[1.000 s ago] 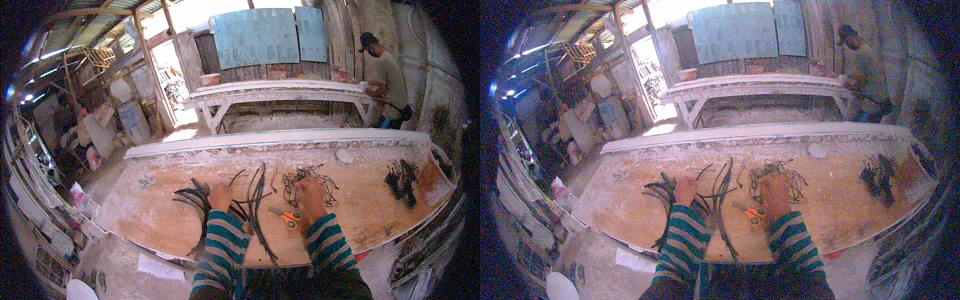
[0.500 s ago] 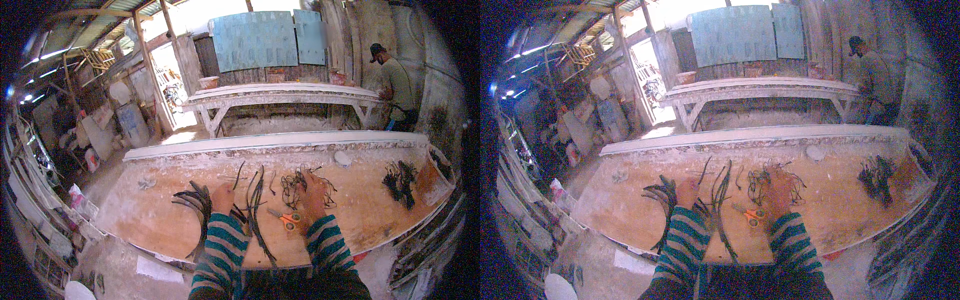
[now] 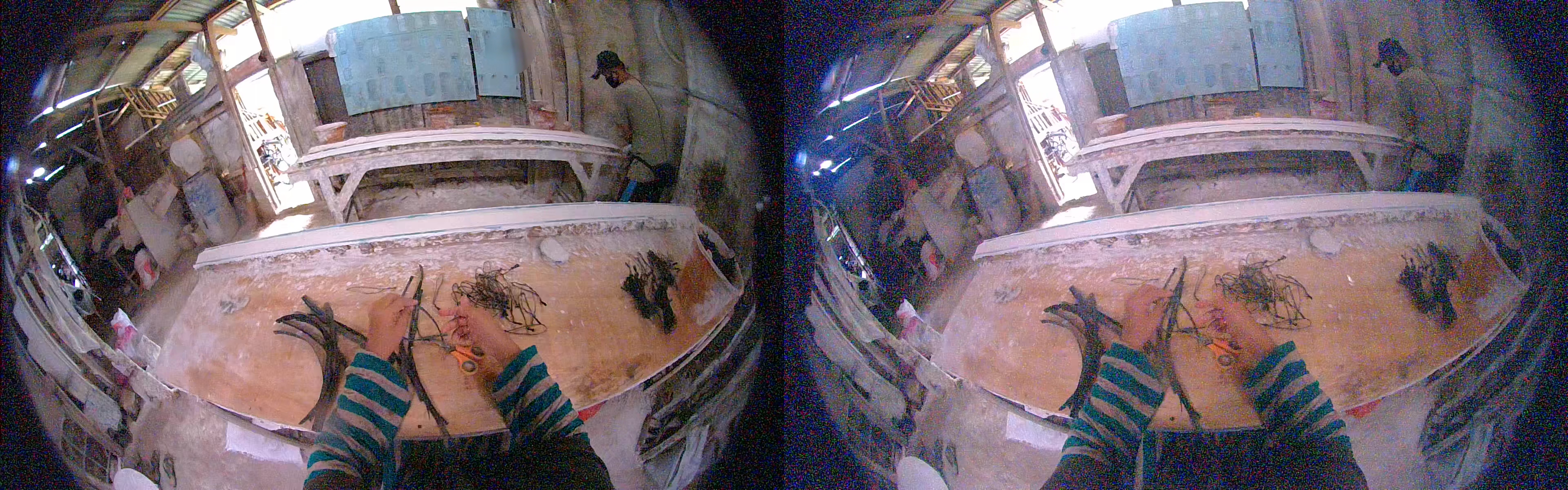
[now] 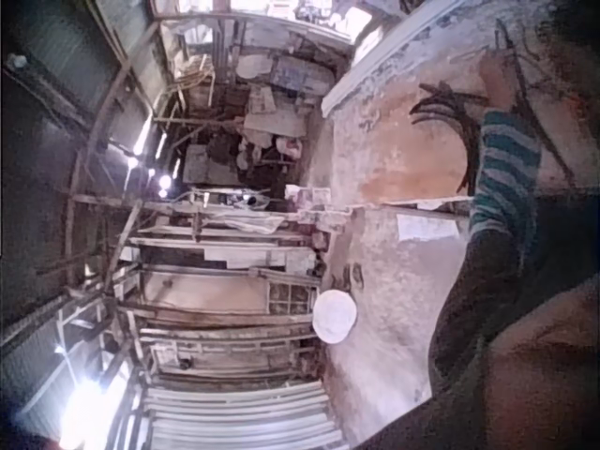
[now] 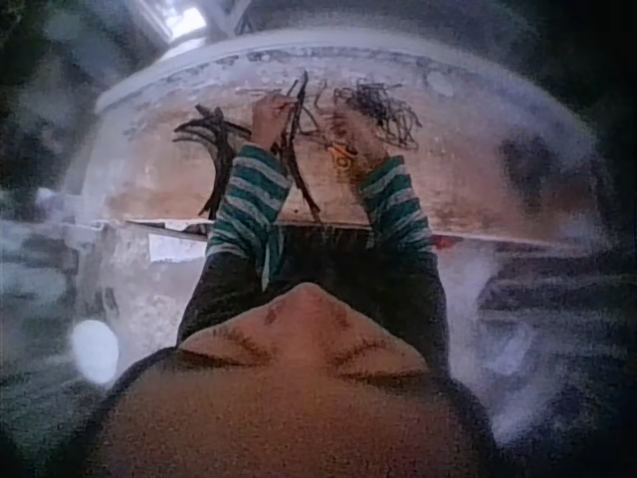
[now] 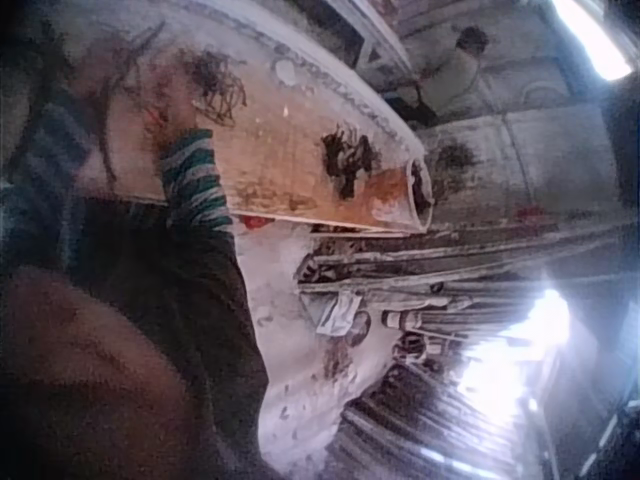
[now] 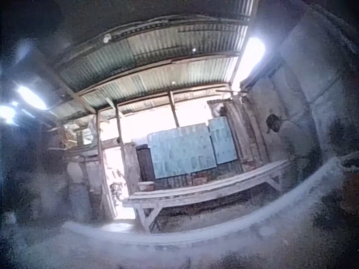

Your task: The person uses orange-handled scissors to trim and separate black cable pieces on a workbench. A coworker works at a separate bench in the background. The person repeatedly cuts and organizes the cables throughout the clip.

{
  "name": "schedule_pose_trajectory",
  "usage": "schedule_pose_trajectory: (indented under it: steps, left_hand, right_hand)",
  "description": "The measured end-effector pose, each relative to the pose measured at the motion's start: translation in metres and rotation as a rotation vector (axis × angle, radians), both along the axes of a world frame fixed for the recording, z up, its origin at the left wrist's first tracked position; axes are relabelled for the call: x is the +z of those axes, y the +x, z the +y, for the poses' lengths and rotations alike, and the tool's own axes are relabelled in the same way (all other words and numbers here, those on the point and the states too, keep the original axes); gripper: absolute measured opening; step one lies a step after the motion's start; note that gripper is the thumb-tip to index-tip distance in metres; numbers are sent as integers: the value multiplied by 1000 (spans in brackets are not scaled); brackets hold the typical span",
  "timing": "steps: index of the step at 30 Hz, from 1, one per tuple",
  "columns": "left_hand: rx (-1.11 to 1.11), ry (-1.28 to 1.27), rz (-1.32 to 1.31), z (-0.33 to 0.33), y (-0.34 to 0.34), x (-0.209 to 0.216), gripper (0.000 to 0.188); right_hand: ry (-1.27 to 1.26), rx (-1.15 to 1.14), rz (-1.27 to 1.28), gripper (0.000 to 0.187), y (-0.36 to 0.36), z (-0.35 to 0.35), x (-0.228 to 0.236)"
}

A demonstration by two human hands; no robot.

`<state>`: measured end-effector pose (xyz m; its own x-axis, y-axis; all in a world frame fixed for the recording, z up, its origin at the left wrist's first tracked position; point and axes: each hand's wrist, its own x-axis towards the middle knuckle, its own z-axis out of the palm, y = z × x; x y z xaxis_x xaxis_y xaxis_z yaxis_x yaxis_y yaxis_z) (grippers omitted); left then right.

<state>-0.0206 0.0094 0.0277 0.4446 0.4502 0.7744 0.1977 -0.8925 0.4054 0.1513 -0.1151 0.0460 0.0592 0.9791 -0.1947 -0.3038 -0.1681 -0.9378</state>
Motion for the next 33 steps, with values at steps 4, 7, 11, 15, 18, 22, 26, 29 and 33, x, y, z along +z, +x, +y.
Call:
schedule_pose_trajectory:
  steps: [4, 7, 11, 15, 18, 22, 26, 29, 33]
  left_hand:
    - [-5, 10, -4, 2, 3, -1, 12]
    - [18, 36, 11, 2, 2, -2, 11]
    - [30, 0, 10, 0, 4, -4, 11]
    - [41, -34, 39, 1, 2, -4, 13]
    - [105, -104, 102, 8, 0, -12, 13]
    - [168, -110, 64, 8, -3, -16, 13]
    - [171, -141, 50, 4, -3, -10, 13]
    - [194, -167, 48, -2, -2, -1, 13]
    - [188, -172, 17, -6, -3, 5, 14]
  right_hand:
    - [103, 35, -196, 36, 0, -2, -11]
    - [73, 18, -276, 24, -9, -13, -2]
    - [169, 137, -394, 21, -4, -3, -17]
    - [204, 95, -247, 20, -6, -8, -15]
    - [92, 128, -227, 21, 2, -10, -8]
    - [247, 122, -471, 22, 4, -11, 5]
    - [276, 113, -313, 24, 14, -7, -4]
    - [297, 84, -279, 25, 21, -8, -2]
    - [411, 32, -108, 26, 26, -14, 3]
